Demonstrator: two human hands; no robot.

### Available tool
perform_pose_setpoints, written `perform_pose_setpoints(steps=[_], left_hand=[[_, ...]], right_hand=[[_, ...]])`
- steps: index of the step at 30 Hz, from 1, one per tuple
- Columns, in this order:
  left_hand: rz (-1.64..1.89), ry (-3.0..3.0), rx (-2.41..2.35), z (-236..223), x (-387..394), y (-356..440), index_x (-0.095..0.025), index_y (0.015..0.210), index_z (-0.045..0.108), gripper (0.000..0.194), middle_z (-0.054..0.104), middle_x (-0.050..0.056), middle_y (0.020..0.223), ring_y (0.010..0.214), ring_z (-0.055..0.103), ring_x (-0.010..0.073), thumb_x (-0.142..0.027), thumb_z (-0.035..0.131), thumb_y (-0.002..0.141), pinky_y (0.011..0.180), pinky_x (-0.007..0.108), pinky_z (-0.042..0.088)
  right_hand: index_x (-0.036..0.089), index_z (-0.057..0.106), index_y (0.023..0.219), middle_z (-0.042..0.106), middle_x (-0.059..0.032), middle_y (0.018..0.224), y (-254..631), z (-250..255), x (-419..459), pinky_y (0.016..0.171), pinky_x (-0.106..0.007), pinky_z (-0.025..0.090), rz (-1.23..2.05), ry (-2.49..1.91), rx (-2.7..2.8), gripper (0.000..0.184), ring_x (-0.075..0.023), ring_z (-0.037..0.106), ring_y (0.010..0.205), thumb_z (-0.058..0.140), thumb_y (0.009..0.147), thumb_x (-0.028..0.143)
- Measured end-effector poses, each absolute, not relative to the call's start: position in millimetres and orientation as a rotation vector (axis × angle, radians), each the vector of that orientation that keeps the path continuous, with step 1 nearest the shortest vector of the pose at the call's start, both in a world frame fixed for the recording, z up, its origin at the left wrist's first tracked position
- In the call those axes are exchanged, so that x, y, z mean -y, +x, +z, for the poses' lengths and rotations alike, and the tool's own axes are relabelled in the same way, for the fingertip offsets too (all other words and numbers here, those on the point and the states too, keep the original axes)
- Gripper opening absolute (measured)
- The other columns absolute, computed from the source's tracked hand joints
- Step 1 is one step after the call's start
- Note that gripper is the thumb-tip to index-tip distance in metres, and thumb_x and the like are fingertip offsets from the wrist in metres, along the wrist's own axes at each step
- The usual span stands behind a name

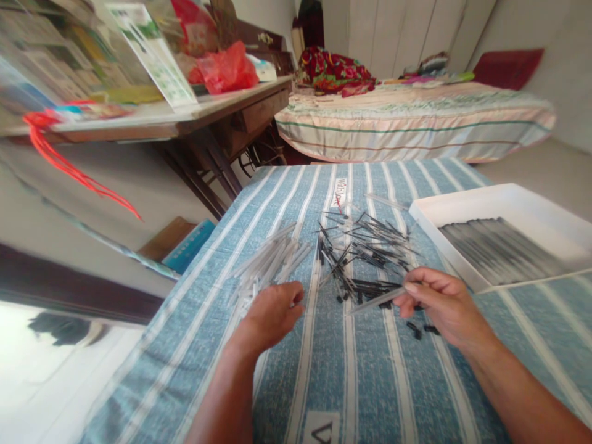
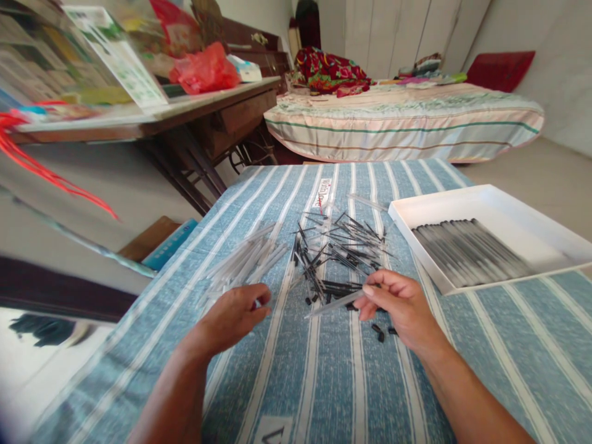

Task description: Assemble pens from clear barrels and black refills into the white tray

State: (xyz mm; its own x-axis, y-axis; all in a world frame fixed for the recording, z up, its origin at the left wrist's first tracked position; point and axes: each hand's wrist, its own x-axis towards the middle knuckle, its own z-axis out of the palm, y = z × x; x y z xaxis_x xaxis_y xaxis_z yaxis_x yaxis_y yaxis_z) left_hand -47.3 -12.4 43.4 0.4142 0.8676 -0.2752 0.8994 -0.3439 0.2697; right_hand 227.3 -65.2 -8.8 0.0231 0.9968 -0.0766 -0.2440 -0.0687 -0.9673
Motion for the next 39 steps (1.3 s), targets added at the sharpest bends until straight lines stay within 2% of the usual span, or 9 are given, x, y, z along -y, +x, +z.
perform_pose_setpoints(steps=[4,9,19,26,30,34,39], left_hand=[[0.219,2.049,-1.239,36,21,-30,-0.018,0.071,0.050,0.005,0.052,-0.003,0.060,0.055,0.050,0.0108,-0.018,0.047,0.075,0.052,0.021,0.034],[0.381,1.736,-1.088,28,26,-17,-0.017,0.073,0.049,0.002,0.051,-0.005,0.057,0.052,0.049,0.0089,-0.016,0.051,0.074,0.048,0.019,0.033],[0.489,1.620,-1.065,31,26,-12,-0.016,0.069,0.050,0.008,0.043,-0.007,0.053,0.048,0.038,0.0056,-0.016,0.057,0.071,0.045,0.018,0.028],[0.507,1.574,-1.041,31,28,-8,-0.012,0.070,0.058,0.009,0.046,-0.005,0.056,0.051,0.038,0.0054,-0.021,0.059,0.072,0.046,0.018,0.028],[0.571,1.430,-1.028,27,27,-7,-0.014,0.076,0.057,0.013,0.049,-0.005,0.057,0.047,0.039,0.0046,-0.027,0.059,0.075,0.044,0.017,0.030],[0.591,1.288,-1.022,23,27,-5,-0.015,0.079,0.056,0.016,0.052,-0.006,0.054,0.040,0.037,0.0036,-0.030,0.061,0.074,0.038,0.015,0.027],[0.660,1.113,-0.982,21,27,-3,-0.014,0.073,0.057,0.016,0.055,-0.005,0.049,0.034,0.037,0.0026,-0.028,0.064,0.072,0.034,0.015,0.025]], right_hand=[[0.016,0.059,0.079,0.071,-0.0062,0.065,223,-4,68,0.051,-0.025,0.049,1.305,-1.059,0.976,0.017,-0.0159,0.064,0.051,0.068,0.074,0.030],[0.016,0.060,0.081,0.071,-0.0066,0.068,222,-4,69,0.055,-0.027,0.051,1.246,-1.054,0.969,0.014,-0.0157,0.065,0.053,0.066,0.075,0.027],[0.016,0.060,0.083,0.071,-0.0059,0.068,224,-6,67,0.054,-0.027,0.051,1.205,-1.050,0.942,0.014,-0.0153,0.064,0.053,0.066,0.075,0.026],[0.016,0.060,0.080,0.071,-0.0057,0.069,221,-7,67,0.055,-0.027,0.050,1.260,-1.048,0.992,0.012,-0.0156,0.064,0.054,0.066,0.076,0.026],[0.016,0.059,0.078,0.070,-0.0050,0.069,223,-6,68,0.053,-0.026,0.050,1.303,-1.023,1.007,0.012,-0.0152,0.064,0.053,0.066,0.075,0.025],[0.015,0.060,0.079,0.067,-0.0016,0.059,224,-6,68,0.043,-0.022,0.045,1.407,-1.101,1.130,0.016,-0.0113,0.057,0.043,0.068,0.072,0.028],[0.012,0.066,0.083,0.059,0.0012,0.047,221,-6,70,0.034,-0.017,0.034,1.446,-1.229,1.286,0.026,-0.0063,0.045,0.033,0.067,0.072,0.035]])
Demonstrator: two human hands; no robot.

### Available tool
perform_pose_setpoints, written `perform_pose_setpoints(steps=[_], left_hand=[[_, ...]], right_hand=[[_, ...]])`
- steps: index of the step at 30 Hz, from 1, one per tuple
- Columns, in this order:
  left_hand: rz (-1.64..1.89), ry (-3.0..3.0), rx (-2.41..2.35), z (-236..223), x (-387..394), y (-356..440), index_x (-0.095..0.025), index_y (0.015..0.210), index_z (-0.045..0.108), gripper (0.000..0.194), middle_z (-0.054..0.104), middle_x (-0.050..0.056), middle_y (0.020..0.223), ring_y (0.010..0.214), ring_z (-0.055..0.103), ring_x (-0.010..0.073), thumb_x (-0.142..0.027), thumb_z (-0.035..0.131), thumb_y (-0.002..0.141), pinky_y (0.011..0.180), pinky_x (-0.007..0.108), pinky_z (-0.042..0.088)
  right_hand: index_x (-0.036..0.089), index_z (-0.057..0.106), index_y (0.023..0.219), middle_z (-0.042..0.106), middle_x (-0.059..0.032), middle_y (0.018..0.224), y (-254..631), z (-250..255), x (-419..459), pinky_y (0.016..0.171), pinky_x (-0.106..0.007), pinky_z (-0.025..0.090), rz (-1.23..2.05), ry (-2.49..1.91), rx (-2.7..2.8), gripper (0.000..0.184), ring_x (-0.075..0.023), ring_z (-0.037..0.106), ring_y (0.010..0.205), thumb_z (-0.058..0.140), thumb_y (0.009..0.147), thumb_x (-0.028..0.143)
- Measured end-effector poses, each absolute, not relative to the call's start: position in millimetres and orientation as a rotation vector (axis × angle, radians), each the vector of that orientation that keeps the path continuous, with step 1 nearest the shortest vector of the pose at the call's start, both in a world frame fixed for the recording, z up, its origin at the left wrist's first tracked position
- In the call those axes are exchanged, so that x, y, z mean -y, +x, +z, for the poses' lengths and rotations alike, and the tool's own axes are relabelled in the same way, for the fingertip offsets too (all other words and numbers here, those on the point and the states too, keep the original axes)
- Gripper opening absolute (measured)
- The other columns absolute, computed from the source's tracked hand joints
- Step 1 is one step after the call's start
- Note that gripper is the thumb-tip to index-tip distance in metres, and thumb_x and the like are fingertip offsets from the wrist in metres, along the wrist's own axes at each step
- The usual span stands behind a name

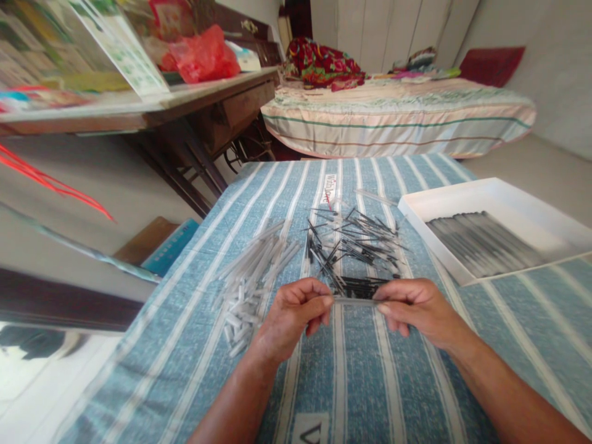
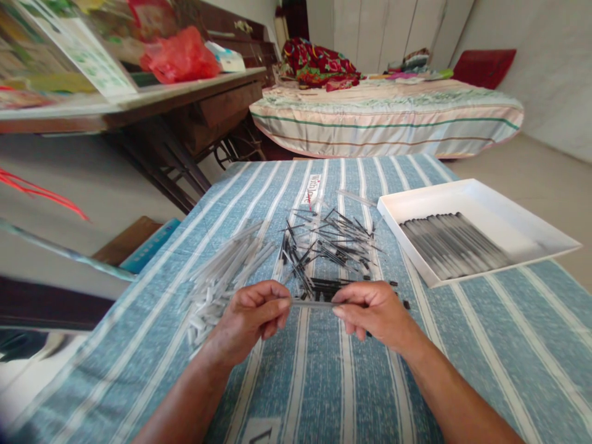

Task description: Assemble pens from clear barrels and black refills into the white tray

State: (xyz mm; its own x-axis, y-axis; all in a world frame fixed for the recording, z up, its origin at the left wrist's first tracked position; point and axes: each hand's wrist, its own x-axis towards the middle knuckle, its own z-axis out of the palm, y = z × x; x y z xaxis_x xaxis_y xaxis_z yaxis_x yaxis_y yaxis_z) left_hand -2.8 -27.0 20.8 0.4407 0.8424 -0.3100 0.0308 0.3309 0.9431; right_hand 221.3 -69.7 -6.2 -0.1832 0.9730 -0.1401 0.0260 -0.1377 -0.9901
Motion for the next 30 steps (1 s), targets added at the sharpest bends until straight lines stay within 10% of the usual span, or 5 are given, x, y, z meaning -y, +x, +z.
perform_pose_setpoints(steps=[30], left_hand=[[0.689,0.883,-0.978,19,22,8,-0.014,0.068,0.055,0.017,0.056,-0.004,0.050,0.032,0.042,0.0043,-0.027,0.066,0.069,0.032,0.016,0.034]], right_hand=[[0.014,0.063,0.076,0.061,0.0033,0.048,212,-11,58,0.034,-0.015,0.035,1.358,-1.108,1.145,0.021,-0.0057,0.046,0.032,0.071,0.067,0.031]])
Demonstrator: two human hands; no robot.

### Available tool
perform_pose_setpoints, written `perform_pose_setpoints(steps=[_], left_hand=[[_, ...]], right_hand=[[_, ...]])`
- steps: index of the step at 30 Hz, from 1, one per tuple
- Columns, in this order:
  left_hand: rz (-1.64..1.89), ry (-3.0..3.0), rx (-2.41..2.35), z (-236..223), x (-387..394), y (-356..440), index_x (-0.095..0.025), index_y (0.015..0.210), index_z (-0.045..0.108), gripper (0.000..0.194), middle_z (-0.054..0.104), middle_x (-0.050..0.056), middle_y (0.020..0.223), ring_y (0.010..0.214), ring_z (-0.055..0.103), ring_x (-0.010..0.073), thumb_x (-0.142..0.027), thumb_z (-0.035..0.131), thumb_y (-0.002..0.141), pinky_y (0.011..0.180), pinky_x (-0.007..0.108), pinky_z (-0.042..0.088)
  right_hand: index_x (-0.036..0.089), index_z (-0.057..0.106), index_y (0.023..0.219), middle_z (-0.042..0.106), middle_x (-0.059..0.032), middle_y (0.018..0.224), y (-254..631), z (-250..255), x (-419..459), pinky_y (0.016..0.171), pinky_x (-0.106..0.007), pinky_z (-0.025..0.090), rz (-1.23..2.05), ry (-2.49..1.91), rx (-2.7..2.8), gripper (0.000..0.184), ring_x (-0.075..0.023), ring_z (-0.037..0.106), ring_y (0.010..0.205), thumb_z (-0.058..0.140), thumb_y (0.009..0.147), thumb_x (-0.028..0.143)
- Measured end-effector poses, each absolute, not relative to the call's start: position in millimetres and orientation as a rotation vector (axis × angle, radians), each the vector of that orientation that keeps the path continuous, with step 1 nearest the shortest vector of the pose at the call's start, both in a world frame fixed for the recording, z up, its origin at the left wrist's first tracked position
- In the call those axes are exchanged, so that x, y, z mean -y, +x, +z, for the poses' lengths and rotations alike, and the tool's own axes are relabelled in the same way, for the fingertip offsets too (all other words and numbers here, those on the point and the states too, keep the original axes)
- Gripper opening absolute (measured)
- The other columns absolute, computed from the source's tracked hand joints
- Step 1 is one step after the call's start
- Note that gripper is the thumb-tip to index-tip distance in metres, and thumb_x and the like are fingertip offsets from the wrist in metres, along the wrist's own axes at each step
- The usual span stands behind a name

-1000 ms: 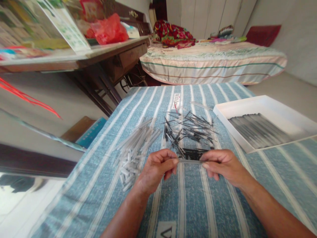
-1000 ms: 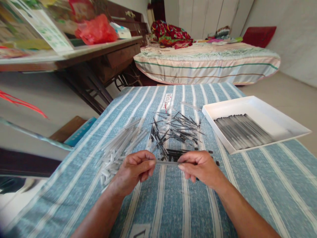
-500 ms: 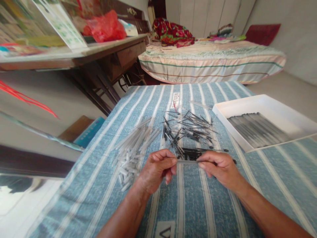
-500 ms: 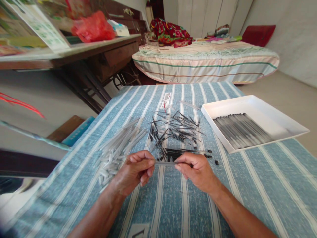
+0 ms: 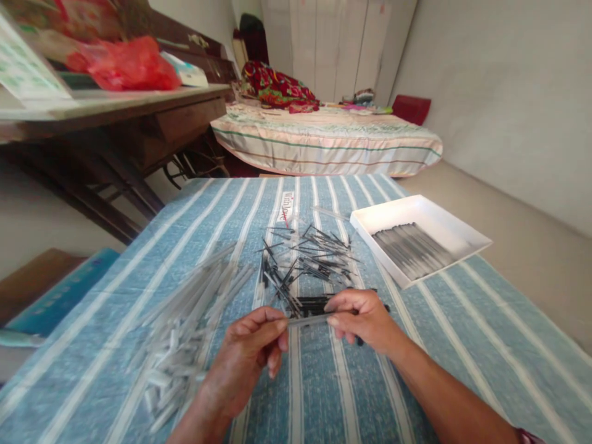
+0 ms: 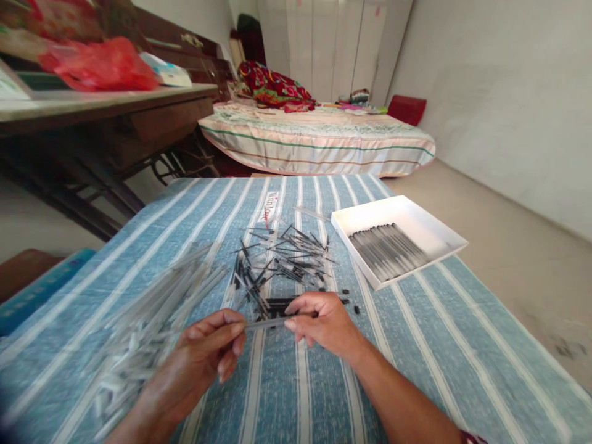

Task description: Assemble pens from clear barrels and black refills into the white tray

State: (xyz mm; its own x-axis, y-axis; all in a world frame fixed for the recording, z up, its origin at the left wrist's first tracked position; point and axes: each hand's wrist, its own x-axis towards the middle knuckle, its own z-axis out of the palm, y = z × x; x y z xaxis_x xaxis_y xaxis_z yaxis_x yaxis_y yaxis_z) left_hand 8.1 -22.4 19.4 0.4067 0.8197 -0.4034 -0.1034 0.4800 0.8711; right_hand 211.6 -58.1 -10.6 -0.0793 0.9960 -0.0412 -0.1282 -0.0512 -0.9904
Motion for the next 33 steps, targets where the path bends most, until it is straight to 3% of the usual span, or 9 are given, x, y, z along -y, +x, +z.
perform_pose_setpoints(steps=[4,7,12,16,23,27,30,33], left_hand=[[0.677,0.839,-0.928,20,24,11,-0.015,0.074,0.056,0.018,0.058,-0.003,0.053,0.034,0.043,0.0045,-0.028,0.066,0.070,0.035,0.016,0.036],[0.622,0.833,-0.907,17,29,17,-0.016,0.075,0.055,0.021,0.060,-0.002,0.055,0.034,0.043,0.0052,-0.033,0.066,0.071,0.034,0.016,0.036],[0.493,0.959,-0.930,10,41,29,-0.015,0.071,0.057,0.028,0.062,0.001,0.055,0.033,0.045,0.0065,-0.042,0.063,0.072,0.034,0.017,0.034],[0.547,1.139,-1.066,11,40,27,-0.016,0.075,0.060,0.029,0.063,0.000,0.055,0.036,0.048,0.0086,-0.044,0.063,0.070,0.036,0.019,0.036],[0.723,1.345,-1.209,19,26,9,-0.017,0.071,0.063,0.020,0.061,-0.001,0.055,0.038,0.048,0.0088,-0.037,0.061,0.069,0.040,0.020,0.038],[0.688,1.396,-1.236,20,22,5,-0.018,0.070,0.063,0.018,0.061,-0.002,0.053,0.038,0.047,0.0088,-0.035,0.063,0.067,0.040,0.019,0.038],[0.668,1.406,-1.262,22,20,2,-0.018,0.072,0.063,0.019,0.061,-0.002,0.054,0.038,0.048,0.0090,-0.036,0.063,0.066,0.040,0.019,0.038],[0.719,1.424,-1.293,23,18,0,-0.018,0.072,0.062,0.020,0.060,-0.003,0.053,0.039,0.048,0.0091,-0.036,0.063,0.066,0.040,0.019,0.038]], right_hand=[[0.015,0.060,0.077,0.068,-0.0014,0.060,211,-9,56,0.041,-0.020,0.044,1.412,-0.870,0.953,0.025,-0.0110,0.057,0.041,0.074,0.063,0.030],[0.016,0.060,0.080,0.069,-0.0023,0.062,201,-11,56,0.042,-0.022,0.045,1.445,-0.771,0.868,0.030,-0.0127,0.058,0.042,0.075,0.062,0.033],[0.014,0.063,0.077,0.066,-0.0012,0.059,187,-13,57,0.042,-0.020,0.043,1.439,-0.841,0.917,0.027,-0.0104,0.056,0.042,0.073,0.065,0.036],[0.015,0.061,0.073,0.068,-0.0041,0.069,210,3,55,0.048,-0.022,0.045,1.229,-0.961,0.970,0.023,-0.0115,0.059,0.050,0.066,0.072,0.037],[0.017,0.056,0.061,0.053,0.0032,0.047,342,58,44,0.044,-0.021,0.037,0.405,-1.755,1.325,0.025,-0.0112,0.051,0.044,0.060,0.074,0.039],[0.018,0.062,0.063,0.057,-0.0013,0.054,424,61,28,0.049,-0.024,0.035,-0.001,-2.357,1.526,0.024,-0.0148,0.054,0.052,0.057,0.075,0.038],[0.017,0.067,0.071,0.064,-0.0067,0.068,461,49,18,0.052,-0.025,0.036,-0.001,-2.589,1.641,0.021,-0.0177,0.058,0.062,0.059,0.073,0.036],[0.017,0.069,0.074,0.065,-0.0078,0.068,475,36,13,0.052,-0.025,0.037,0.062,-2.625,1.644,0.023,-0.0179,0.059,0.062,0.058,0.074,0.037]])
